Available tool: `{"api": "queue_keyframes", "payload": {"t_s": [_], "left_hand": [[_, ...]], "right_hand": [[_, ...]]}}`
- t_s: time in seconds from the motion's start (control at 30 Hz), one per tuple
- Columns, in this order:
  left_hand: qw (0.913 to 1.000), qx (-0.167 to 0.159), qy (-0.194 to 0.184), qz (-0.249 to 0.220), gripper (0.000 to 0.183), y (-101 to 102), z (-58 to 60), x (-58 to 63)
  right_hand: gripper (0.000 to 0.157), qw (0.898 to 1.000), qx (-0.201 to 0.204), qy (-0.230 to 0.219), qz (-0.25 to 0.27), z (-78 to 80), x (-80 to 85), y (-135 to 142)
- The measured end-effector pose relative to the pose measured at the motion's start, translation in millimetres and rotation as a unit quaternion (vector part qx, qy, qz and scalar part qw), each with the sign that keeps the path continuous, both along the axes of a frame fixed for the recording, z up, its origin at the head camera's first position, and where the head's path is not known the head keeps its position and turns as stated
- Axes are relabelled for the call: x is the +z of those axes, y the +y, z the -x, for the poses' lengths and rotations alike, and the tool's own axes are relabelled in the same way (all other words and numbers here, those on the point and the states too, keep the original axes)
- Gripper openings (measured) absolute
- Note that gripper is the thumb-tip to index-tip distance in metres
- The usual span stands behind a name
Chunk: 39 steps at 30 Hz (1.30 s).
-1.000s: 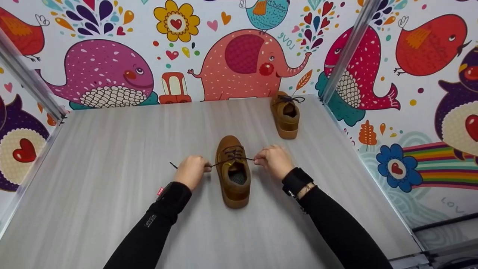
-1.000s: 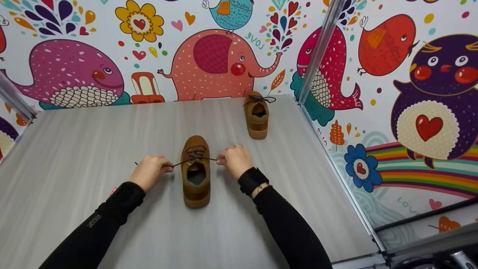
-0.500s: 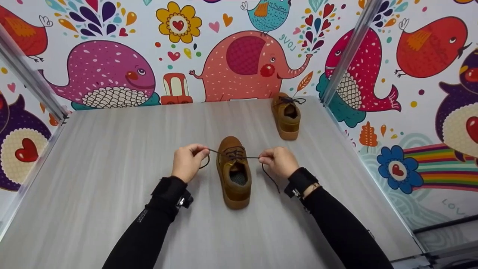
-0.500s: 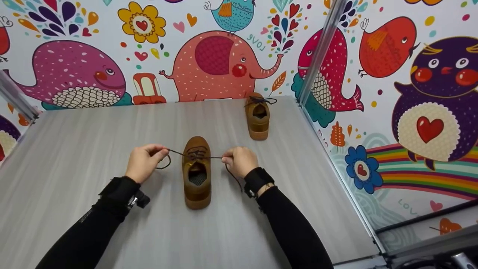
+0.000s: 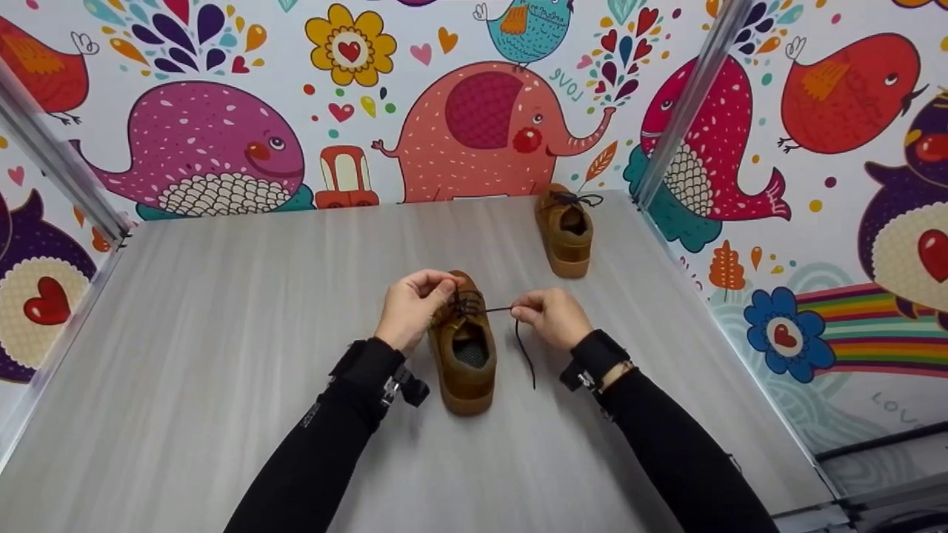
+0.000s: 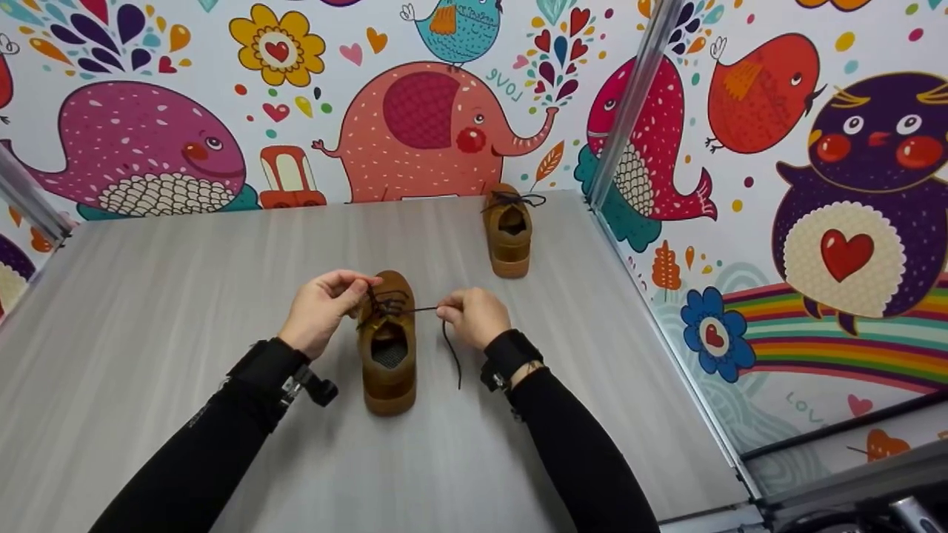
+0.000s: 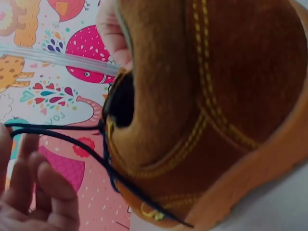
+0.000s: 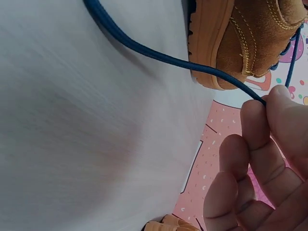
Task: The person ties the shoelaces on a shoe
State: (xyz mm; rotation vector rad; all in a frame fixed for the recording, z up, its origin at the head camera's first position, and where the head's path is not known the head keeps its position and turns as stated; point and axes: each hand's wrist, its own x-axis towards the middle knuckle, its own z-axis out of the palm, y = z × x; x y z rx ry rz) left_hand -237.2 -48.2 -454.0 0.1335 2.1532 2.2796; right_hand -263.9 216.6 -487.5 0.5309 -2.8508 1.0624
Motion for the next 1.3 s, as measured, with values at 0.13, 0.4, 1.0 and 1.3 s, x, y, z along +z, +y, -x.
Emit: {"api": "queue_keyframes", "payload": {"t_s": [0.13, 0.4, 1.0, 1.3], "left_hand": [[0.9986, -0.043, -0.021, -0.023, 0.014, 4.4, -2.4, 2.4], [0.9974, -0.047, 0.034, 0.043, 0.021, 11.5, -3.8, -2.0], [0.9954, -0.014, 0.03, 0.09, 0.012, 21.4, -7.1, -11.2], [0.9936, -0.01, 0.025, 0.11, 0.016, 15.4, -9.4, -10.7]], "right_hand": [[0.014, 1.0, 0.002, 0.002, 0.007, 0.3, 1.6, -0.7], [0.016, 1.0, -0.007, -0.013, 0.017, -0.5, 3.7, -0.8], [0.03, 0.958, 0.099, -0.085, 0.257, -0.3, 44.9, -53.9], [0.018, 0.976, 0.098, -0.071, 0.18, -5.7, 42.0, -49.2]]}}
